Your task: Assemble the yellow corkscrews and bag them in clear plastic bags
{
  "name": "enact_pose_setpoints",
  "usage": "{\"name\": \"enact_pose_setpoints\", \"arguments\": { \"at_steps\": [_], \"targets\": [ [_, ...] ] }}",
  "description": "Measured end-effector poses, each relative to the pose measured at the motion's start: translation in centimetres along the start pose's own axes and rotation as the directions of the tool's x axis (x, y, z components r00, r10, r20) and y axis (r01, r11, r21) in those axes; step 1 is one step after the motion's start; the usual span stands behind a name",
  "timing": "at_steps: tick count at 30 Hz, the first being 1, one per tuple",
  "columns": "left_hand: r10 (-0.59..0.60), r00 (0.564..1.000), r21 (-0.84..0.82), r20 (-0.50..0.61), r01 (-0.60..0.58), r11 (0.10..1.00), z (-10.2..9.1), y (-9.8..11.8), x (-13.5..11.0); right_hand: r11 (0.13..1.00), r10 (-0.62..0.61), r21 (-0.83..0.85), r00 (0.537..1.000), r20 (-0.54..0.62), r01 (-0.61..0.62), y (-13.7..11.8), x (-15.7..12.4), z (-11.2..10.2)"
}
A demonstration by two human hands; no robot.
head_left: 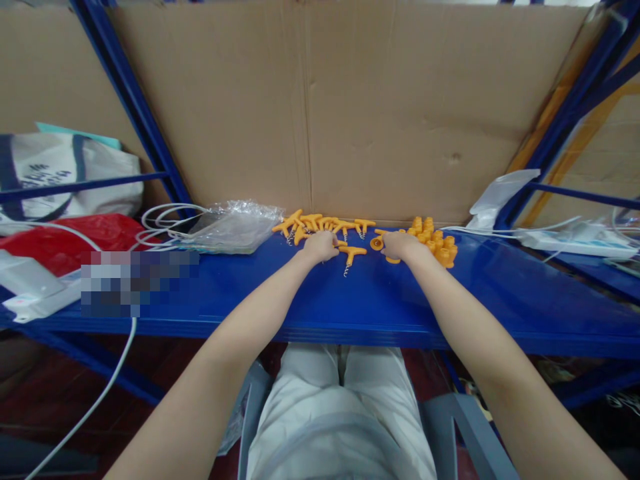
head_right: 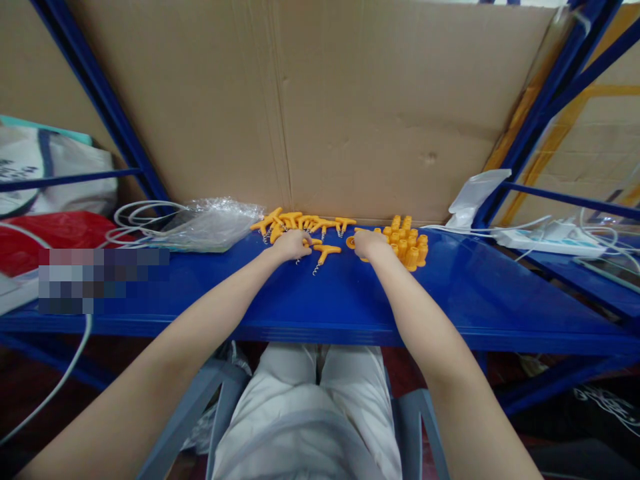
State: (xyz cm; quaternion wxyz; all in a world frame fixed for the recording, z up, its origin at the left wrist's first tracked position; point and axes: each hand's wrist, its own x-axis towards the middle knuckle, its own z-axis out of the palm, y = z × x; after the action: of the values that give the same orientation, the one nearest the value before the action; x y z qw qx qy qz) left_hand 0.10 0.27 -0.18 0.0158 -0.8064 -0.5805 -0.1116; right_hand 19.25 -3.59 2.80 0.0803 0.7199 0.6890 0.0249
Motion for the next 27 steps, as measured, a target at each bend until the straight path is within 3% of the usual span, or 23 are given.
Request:
{"name": "enact_pose_setpoints", "arguments": {
  "at_steps": [4, 10, 19, 27],
  "targets": [
    [-0.002, 0.996, -0.064, -0.091, -0.004, 0.998, -0.1, 0.3, 0.1, 1.0, -0.001, -0.004, 1.0, 0.001, 0.001, 0.0, 0.1, 0.0],
    [0.017, 0.975, -0.021, -0.221, -0.022, 1.0, 0.1, -0.7, 0.7, 1.0, -0.007, 0.004, 1.0, -0.002, 0.007, 0.1, 0.3, 0.2],
    [-0.052, 0.986, 0.007, -0.155, 0.054, 0.999, 1.7, -3.0, 2.2, 1.0, -0.014, -0.007, 1.0, 0.007, 0.014, -0.1, -0.3, -0.2],
    [-0.078, 0.994, 0.037, -0.073, 0.081, 0.996, 2.9, -2.7, 2.1, 1.0, -0.022, -0.022, 0.999, 0.024, 0.022, 0.0, -0.2, -0.1]
  ]
}}
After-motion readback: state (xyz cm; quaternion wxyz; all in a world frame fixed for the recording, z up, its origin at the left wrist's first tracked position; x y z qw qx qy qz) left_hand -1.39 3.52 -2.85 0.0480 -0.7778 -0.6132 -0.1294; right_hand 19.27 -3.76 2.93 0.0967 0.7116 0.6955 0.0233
